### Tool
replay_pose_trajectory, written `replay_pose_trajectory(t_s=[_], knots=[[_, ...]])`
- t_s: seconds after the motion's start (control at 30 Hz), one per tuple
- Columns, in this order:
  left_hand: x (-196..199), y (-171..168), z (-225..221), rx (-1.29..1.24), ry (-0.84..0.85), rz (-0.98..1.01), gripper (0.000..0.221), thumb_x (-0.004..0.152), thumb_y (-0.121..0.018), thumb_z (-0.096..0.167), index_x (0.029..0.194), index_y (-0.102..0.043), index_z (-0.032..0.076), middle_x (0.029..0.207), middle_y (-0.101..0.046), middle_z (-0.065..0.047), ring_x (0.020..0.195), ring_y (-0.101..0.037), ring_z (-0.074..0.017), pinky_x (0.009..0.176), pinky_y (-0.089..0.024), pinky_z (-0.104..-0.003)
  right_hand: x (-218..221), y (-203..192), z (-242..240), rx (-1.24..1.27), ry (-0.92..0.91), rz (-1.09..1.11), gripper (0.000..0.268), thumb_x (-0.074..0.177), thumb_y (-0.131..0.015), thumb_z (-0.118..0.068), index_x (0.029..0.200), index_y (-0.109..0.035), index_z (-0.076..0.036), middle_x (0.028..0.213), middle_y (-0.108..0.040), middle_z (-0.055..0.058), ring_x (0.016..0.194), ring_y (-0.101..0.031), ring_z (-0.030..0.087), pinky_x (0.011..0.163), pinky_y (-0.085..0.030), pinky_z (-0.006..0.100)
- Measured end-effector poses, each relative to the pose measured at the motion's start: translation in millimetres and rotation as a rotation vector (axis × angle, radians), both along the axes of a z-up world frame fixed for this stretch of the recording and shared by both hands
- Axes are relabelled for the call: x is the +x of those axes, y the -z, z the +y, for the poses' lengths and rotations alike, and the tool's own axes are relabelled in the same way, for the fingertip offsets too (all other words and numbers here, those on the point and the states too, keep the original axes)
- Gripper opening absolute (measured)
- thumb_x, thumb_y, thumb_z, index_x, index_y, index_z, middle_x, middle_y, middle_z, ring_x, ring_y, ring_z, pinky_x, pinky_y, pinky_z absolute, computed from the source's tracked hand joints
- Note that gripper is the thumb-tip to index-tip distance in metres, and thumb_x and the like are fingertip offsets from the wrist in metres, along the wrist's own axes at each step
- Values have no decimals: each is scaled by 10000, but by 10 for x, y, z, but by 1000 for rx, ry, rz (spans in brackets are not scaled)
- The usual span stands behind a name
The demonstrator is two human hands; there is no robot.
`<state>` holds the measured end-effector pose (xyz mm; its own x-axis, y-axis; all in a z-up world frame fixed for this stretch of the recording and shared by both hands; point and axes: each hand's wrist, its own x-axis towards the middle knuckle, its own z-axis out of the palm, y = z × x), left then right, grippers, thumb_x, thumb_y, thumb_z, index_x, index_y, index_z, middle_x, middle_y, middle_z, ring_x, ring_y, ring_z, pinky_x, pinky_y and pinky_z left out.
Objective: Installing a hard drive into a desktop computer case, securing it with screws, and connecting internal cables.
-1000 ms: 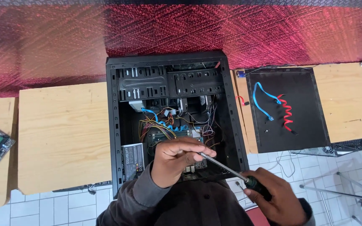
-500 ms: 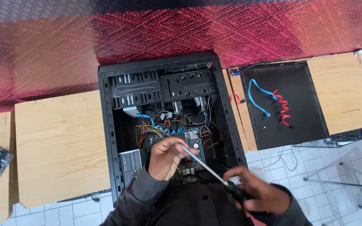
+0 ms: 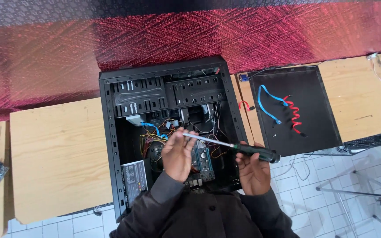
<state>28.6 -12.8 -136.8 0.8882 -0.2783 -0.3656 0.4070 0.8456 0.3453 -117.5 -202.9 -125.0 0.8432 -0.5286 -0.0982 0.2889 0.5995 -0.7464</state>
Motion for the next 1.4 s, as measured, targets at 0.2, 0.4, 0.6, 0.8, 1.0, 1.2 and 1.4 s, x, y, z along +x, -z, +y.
replay_pose_trajectory(t_s=[0.2, 0.4, 0.6, 0.8, 1.0, 1.2, 1.4], knots=[[25, -369, -554, 130, -22, -532, 172, 1016, -720, 169, 1100, -696, 21, 1218, -607, -218, 1145, -673, -409, 1114, -575, -658, -106, 292, -325, 225, 281, 169, 369, 1003, -659, -296, 1321, -618, -113, 1277, -679, 172, 1027, -690, 256, 913, -597, 312], [165, 142, -885, 652, -28, -832, 632, 1082, -644, 310, 1609, -339, 142, 1668, -262, -97, 1579, -321, -341, 1311, -433, -554, 221, -162, -549, 363, 390, 63, 250, 1030, -679, -251, 1191, -705, -62, 1087, -730, 121, 1035, -691, 224, 967, -609, 269], [370, 775, -1130, 1000, 227, -536, 755, 1006, -659, 398, 1611, -263, 182, 1682, -210, -97, 1570, -256, -367, 1268, -344, -660, 630, -300, -1011, 137, 427, 41, 301, 1004, -706, -340, 1140, -740, -74, 1099, -762, 152, 1026, -732, 285, 915, -622, 303], [452, 657, -1019, 1036, 337, -700, 741, 1062, -610, 108, 1672, -195, 40, 1623, -334, -338, 1482, -345, -531, 1199, -386, -654, 1078, -194, -1304, -134, 377, 80, 302, 1040, -652, -365, 1218, -676, -121, 1122, -753, 172, 1024, -768, 307, 959, -672, 357], [426, 1086, -1224, 1075, 266, -718, 649, 1030, -633, 5, 1558, -257, 37, 1527, -465, -315, 1404, -464, -500, 1093, -516, -680, 1318, 81, -1251, -236, 346, 107, 242, 1059, -631, -268, 1251, -621, -122, 1166, -716, 230, 990, -755, 380, 905, -677, 419], [420, 1229, -1241, 1021, 228, -732, 681, 965, -606, -48, 1572, -358, 138, 1596, -459, -247, 1420, -471, -469, 1107, -500, -594, 1389, 219, -1264, -298, 361, 112, 292, 1066, -618, -207, 1321, -572, -73, 1162, -681, 277, 1009, -729, 446, 927, -651, 503], [437, 1302, -1273, 1059, 99, -853, 668, 929, -614, -85, 1548, -427, 84, 1600, -444, -267, 1406, -461, -493, 1076, -508, -628, 1442, 24, -1138, -356, 331, 109, 287, 1080, -575, -187, 1335, -538, -61, 1216, -667, 313, 1004, -729, 447, 908, -660, 494]])
